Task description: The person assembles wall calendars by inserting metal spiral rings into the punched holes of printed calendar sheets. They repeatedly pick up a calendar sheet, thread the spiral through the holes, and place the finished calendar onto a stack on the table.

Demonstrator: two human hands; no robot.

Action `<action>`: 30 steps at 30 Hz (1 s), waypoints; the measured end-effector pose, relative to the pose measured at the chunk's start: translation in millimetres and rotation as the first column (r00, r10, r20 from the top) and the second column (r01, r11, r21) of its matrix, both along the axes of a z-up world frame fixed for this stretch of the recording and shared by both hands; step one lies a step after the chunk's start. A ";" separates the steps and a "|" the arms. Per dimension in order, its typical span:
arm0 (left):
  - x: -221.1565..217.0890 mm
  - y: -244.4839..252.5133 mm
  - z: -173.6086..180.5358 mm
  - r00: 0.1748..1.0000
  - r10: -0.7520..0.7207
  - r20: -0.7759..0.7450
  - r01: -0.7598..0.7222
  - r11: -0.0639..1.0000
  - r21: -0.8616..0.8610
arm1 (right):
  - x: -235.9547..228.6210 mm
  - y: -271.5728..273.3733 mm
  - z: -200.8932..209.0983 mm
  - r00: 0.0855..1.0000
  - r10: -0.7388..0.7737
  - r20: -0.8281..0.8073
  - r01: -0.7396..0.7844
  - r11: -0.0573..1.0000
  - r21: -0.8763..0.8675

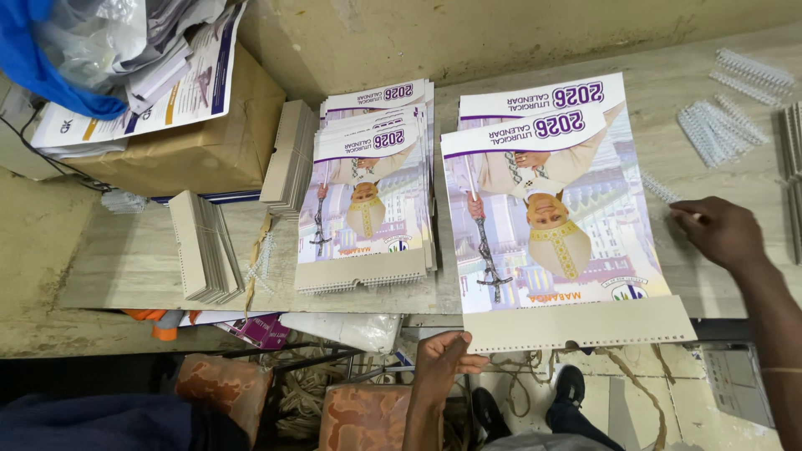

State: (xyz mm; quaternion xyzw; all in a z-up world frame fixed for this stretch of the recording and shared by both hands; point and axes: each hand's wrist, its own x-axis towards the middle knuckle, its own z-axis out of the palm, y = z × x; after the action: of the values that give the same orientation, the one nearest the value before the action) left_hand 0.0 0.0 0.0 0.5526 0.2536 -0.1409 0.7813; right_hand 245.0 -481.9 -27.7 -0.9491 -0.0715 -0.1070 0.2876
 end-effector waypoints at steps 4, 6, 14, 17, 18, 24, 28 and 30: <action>-4.4 -5.7 -2.6 0.999 0.034 -0.003 -0.034 0.999 -0.021 | 47.1 26.9 2.0 0.912 -0.230 -0.341 0.037 0.872 -0.488; -4.1 -7.0 7.1 0.999 0.051 0.003 -0.052 0.999 0.015 | 44.2 25.1 4.6 0.885 -0.303 -0.354 0.107 0.872 -0.477; -9.6 -14.7 8.0 0.999 -0.002 0.033 0.002 1.000 -0.010 | -111.4 128.4 72.0 0.918 0.387 0.091 -0.375 0.919 -0.121; -7.4 -13.2 -4.7 0.998 -0.004 0.067 0.009 0.997 -0.072 | -167.4 187.0 89.0 0.773 0.626 0.099 -0.633 0.770 0.080; -8.2 -13.6 -6.0 0.997 -0.010 0.073 0.015 0.997 -0.073 | -173.8 191.6 73.0 0.776 0.622 0.102 -0.629 0.773 0.076; -8.0 -21.5 -9.6 0.999 0.016 0.031 -0.013 0.996 -0.091 | -143.3 211.3 170.5 0.609 -0.128 -0.783 0.146 0.988 -0.048; -0.4 -16.4 -13.8 0.996 0.027 0.079 -0.020 0.995 -0.093 | -133.8 145.4 161.0 0.994 0.020 0.106 -0.053 0.948 0.313; -10.9 -20.1 -14.2 0.997 0.022 0.071 -0.015 0.995 -0.102 | -129.1 123.6 175.8 0.995 -0.085 -0.052 0.100 0.871 0.481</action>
State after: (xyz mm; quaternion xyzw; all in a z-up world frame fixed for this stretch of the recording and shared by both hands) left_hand -10.9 -20.1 -14.2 0.5144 0.2229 -0.1265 0.8183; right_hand 115.9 -358.4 148.1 -0.8511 0.0072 -0.1211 0.5107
